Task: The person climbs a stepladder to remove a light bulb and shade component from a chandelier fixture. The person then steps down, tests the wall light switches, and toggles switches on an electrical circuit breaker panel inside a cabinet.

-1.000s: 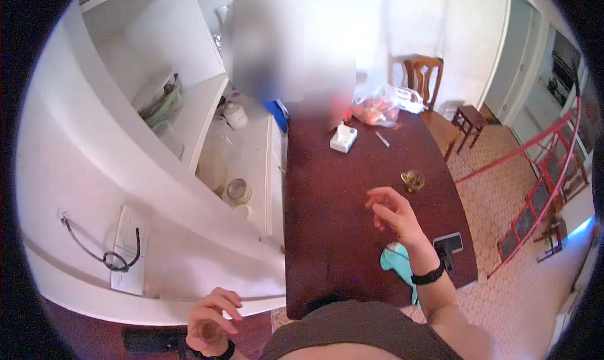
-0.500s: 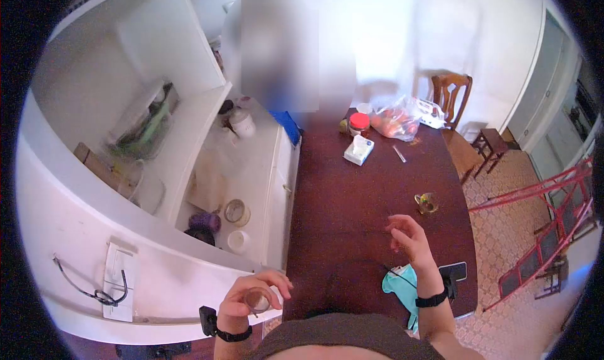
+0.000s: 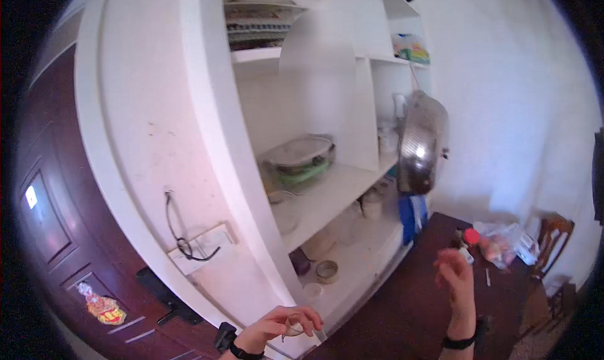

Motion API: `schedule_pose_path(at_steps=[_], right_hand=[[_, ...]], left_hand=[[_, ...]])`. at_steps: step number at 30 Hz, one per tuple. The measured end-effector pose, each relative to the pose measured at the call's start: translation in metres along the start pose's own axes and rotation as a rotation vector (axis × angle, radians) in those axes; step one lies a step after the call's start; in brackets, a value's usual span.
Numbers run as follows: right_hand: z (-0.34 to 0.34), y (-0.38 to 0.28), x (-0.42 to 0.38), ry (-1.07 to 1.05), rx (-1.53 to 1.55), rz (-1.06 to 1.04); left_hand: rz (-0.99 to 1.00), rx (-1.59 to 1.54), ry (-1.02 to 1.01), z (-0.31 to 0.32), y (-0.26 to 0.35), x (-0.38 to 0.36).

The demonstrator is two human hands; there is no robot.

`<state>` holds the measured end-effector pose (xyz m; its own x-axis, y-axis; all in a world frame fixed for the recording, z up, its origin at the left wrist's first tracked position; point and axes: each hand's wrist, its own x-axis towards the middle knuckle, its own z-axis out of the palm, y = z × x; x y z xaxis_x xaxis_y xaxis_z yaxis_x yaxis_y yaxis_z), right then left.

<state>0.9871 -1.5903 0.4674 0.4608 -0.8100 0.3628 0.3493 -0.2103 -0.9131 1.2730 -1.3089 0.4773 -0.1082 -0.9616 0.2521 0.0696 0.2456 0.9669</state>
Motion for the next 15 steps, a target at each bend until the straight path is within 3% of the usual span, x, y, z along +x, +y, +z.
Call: schedule_pose_path(at_steps=[6, 13, 15], right_hand=[[0.104, -0.128, 0.1, -0.291, 0.033, -0.5], [0.229, -0.233, 0.226, -0.483, 0.178, -0.872], [0.259, -0.258, 0.275, -0.464, 0.067, -0.924]], left_hand=[[0.072, 0.232, 0.124, -0.019, 0.068, -0.035], [0.354, 0.436, 0.607, -0.073, 0.14, -0.1], [0.361, 0.461, 0.677, -0.092, 0.157, -0.115]])
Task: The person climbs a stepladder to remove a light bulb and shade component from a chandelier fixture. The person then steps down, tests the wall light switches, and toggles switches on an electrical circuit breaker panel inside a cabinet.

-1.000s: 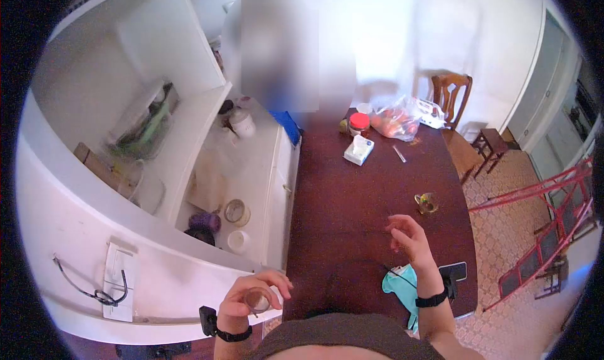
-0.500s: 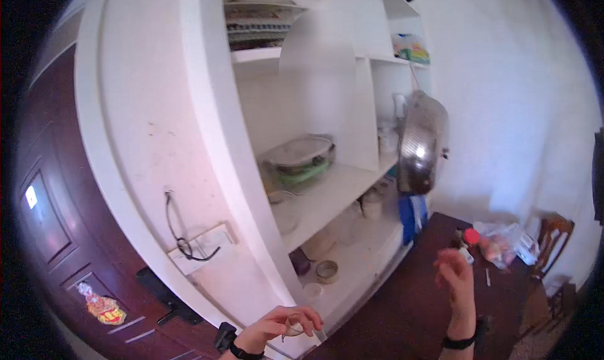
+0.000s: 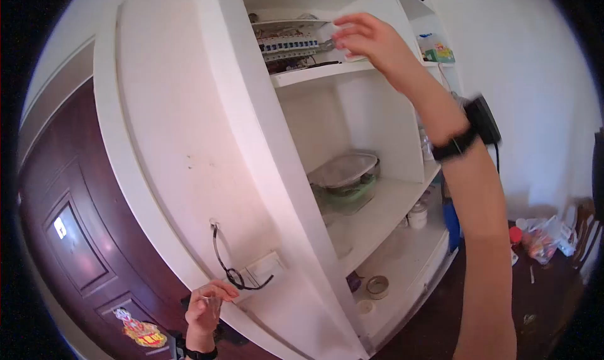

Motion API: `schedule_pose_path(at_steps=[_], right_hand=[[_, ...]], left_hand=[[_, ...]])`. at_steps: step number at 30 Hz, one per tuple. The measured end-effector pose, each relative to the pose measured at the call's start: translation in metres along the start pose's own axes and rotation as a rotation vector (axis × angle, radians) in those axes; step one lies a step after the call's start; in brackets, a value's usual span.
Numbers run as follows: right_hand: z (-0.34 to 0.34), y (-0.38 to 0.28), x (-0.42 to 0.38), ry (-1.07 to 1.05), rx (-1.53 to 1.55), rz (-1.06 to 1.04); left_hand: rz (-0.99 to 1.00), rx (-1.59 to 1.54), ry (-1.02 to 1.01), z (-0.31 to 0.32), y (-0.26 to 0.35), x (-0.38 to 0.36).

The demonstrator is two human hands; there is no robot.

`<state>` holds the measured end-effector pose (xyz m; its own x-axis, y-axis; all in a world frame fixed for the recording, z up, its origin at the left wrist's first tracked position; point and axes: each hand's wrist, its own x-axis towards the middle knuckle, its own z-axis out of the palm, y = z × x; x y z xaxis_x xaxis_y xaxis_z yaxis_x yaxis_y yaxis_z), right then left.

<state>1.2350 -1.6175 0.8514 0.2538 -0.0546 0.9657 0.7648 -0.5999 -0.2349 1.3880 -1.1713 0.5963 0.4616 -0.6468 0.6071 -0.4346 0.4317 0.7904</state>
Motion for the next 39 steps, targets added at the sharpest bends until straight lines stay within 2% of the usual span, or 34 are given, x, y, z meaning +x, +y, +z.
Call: schedule_pose_path(at_steps=[3, 5, 6, 7, 8, 10, 13, 17, 19, 21, 22, 24, 25, 26, 28, 31, 34, 37, 39], right_hand=[[0.01, 0.037, 0.072, -0.04, -0.146, 0.035], [0.018, 0.057, 0.116, -0.054, -0.215, 0.028], [0.025, 0.071, 0.137, -0.103, -0.38, 0.018], [0.032, 0.083, 0.155, -0.151, -0.542, 0.007], [0.041, 0.094, 0.17, -0.152, -0.533, -0.009], [0.056, 0.111, 0.192, -0.229, -0.82, -0.002], [0.071, 0.125, 0.217, -0.325, -0.947, 0.008], [0.077, 0.135, 0.232, -0.492, -1.261, 0.081], [0.078, 0.14, 0.235, -0.473, -1.205, 0.043], [0.082, 0.142, 0.223, -0.435, -1.077, -0.007], [0.086, 0.153, 0.239, -0.515, -1.226, 0.042], [0.077, 0.249, 0.3, -0.505, -1.08, -0.198], [0.077, 0.249, 0.298, -0.505, -1.014, -0.317], [0.078, 0.247, 0.298, -0.497, -1.073, -0.209], [0.087, 0.15, 0.236, -0.488, -1.202, 0.008], [0.091, 0.149, 0.235, -0.484, -1.263, 0.04], [0.088, 0.138, 0.225, -0.501, -1.23, 0.121], [0.088, 0.17, 0.247, -0.464, -1.228, 0.092], [0.09, 0.146, 0.226, -0.463, -1.147, 0.098]], left_hand=[[0.05, 0.127, 0.047, -0.033, 0.007, 0.004], [0.045, 0.164, 0.17, -0.046, 0.006, 0.005], [0.045, 0.151, 0.264, -0.048, 0.003, 0.003], [0.058, 0.153, 0.272, -0.047, 0.001, 0.005], [0.063, 0.172, 0.291, -0.046, -0.001, 0.006], [0.069, 0.199, 0.322, -0.045, -0.001, 0.011], [0.067, 0.269, 0.336, -0.046, -0.006, 0.011], [0.067, 0.088, 0.355, -0.049, -0.01, 0.008], [0.065, 0.019, 0.37, -0.048, -0.008, 0.011], [0.034, 0.093, 0.326, -0.047, -0.005, 0.009], [0.024, 0.096, 0.327, -0.047, -0.004, 0.007], [0.036, 0.142, 0.338, -0.046, -0.006, 0.008], [0.039, 0.141, 0.342, -0.047, -0.007, 0.007], [0.045, 0.133, 0.326, -0.05, -0.008, 0.006], [0.054, 0.123, 0.312, -0.048, -0.007, 0.006], [0.008, 0.151, 0.368, -0.039, -0.004, 0.008], [0.035, 0.164, 0.329, -0.045, -0.006, 0.007], [0.049, 0.119, 0.325, -0.043, -0.005, 0.009], [0.042, 0.116, 0.292, -0.046, -0.005, 0.008]])
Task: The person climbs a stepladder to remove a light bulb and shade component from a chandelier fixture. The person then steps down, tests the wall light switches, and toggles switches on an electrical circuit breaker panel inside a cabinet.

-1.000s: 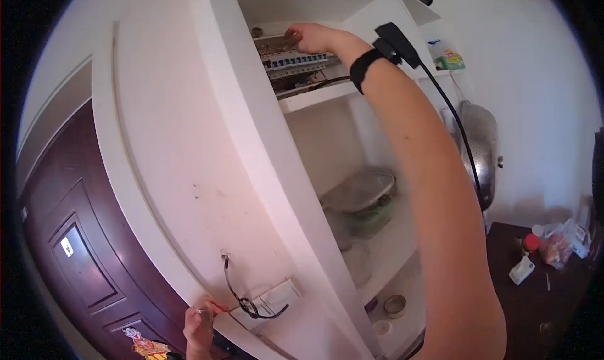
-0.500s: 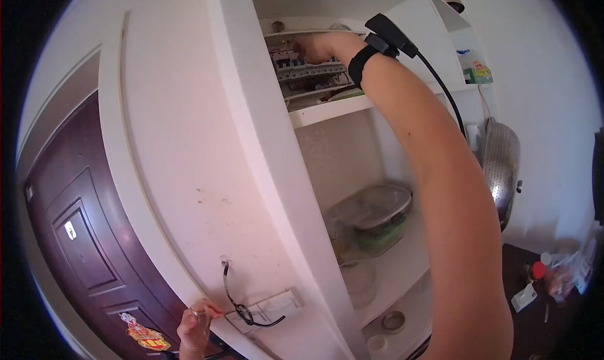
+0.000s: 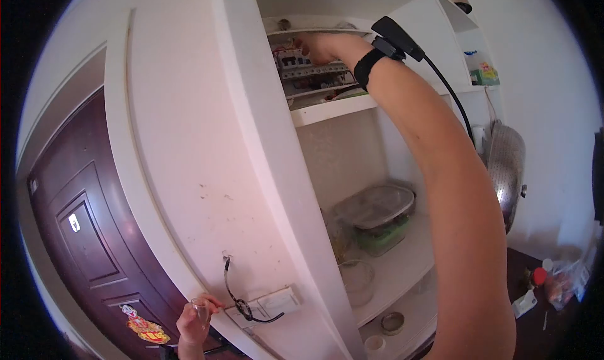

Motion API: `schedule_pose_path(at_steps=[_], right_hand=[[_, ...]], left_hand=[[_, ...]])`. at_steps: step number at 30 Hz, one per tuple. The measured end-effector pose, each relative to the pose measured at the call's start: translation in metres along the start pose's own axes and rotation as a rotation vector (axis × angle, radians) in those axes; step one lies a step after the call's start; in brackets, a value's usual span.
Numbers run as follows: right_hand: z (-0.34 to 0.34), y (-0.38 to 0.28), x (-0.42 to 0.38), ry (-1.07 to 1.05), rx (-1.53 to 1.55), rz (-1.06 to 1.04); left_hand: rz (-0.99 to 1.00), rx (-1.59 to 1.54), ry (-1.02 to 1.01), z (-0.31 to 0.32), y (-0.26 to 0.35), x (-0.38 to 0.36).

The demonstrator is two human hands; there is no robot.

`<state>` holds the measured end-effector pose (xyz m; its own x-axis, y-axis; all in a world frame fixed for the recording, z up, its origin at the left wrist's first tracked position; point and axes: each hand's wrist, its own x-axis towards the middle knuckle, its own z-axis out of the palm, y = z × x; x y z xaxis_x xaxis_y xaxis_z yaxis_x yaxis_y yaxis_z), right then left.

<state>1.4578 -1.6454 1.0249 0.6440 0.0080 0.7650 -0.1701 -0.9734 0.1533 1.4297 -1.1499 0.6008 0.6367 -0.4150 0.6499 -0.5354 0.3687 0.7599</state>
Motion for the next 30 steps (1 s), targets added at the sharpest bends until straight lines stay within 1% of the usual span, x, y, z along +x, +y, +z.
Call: schedule_pose_path(at_steps=[2, 4, 6, 8, 12, 14, 16, 18, 20, 22, 23, 24, 25, 26, 27, 28, 29, 30], right_hand=[[0.0, -0.003, -0.01, 0.142, 0.181, -0.04], [-0.005, -0.008, -0.016, 0.1, 0.169, -0.057], [-0.008, -0.01, -0.018, 0.056, 0.153, -0.074], [-0.014, -0.012, -0.018, 0.002, 0.065, -0.077], [-0.015, -0.011, -0.018, 0.001, 0.107, -0.091], [-0.011, -0.01, -0.017, 0.078, 0.029, -0.105], [-0.011, -0.008, -0.017, 0.059, 0.008, -0.125], [-0.011, -0.007, -0.017, 0.042, -0.016, -0.146], [-0.002, 0.001, -0.016, 0.198, 0.034, -0.192], [-0.004, 0.009, -0.022, 0.306, 0.203, 0.029], [-0.014, 0.009, -0.033, 0.359, 0.194, 0.01], [-0.012, 0.02, -0.028, 0.427, 0.297, -0.02], [-0.01, 0.032, -0.015, 0.491, 0.412, -0.071], [-0.013, 0.049, -0.007, 0.567, 0.71, 0.005], [-0.009, 0.107, 0.044, 0.836, 0.428, -0.313], [-0.014, 0.114, 0.047, 1.066, 0.565, -0.303], [-0.046, 0.115, 0.034, 1.283, 0.711, -0.261], [-0.076, 0.125, 0.004, 1.115, 0.829, -0.312]], left_hand=[[-0.003, -0.006, 0.027, 0.006, 0.001, 0.0], [-0.01, -0.007, 0.049, 0.005, 0.002, 0.001], [0.013, 0.033, -0.021, 0.001, 0.0, 0.001], [0.002, 0.034, -0.004, 0.009, 0.005, 0.001], [0.017, -0.001, -0.002, 0.001, 0.0, -0.001], [0.009, 0.001, 0.011, 0.006, 0.003, 0.0], [0.001, 0.005, 0.021, 0.007, 0.004, 0.0], [-0.01, 0.034, -0.014, 0.003, 0.003, 0.001], [-0.008, 0.007, -0.012, 0.0, 0.001, -0.001], [-0.007, -0.021, 0.003, -0.001, -0.001, -0.002], [-0.057, -0.072, 0.044, 0.001, 0.001, 0.0], [-0.102, -0.122, 0.098, 0.002, 0.005, 0.0], [-0.139, -0.109, 0.079, 0.006, 0.01, 0.002], [-0.187, -0.09, 0.015, 0.001, 0.015, 0.002], [-0.167, -0.121, -0.002, -0.006, 0.006, 0.002], [-0.168, -0.109, -0.017, -0.009, 0.004, 0.001], [-0.096, -0.117, -0.072, -0.012, 0.0, 0.001], [-0.1, -0.105, -0.086, -0.013, 0.002, -0.001]])
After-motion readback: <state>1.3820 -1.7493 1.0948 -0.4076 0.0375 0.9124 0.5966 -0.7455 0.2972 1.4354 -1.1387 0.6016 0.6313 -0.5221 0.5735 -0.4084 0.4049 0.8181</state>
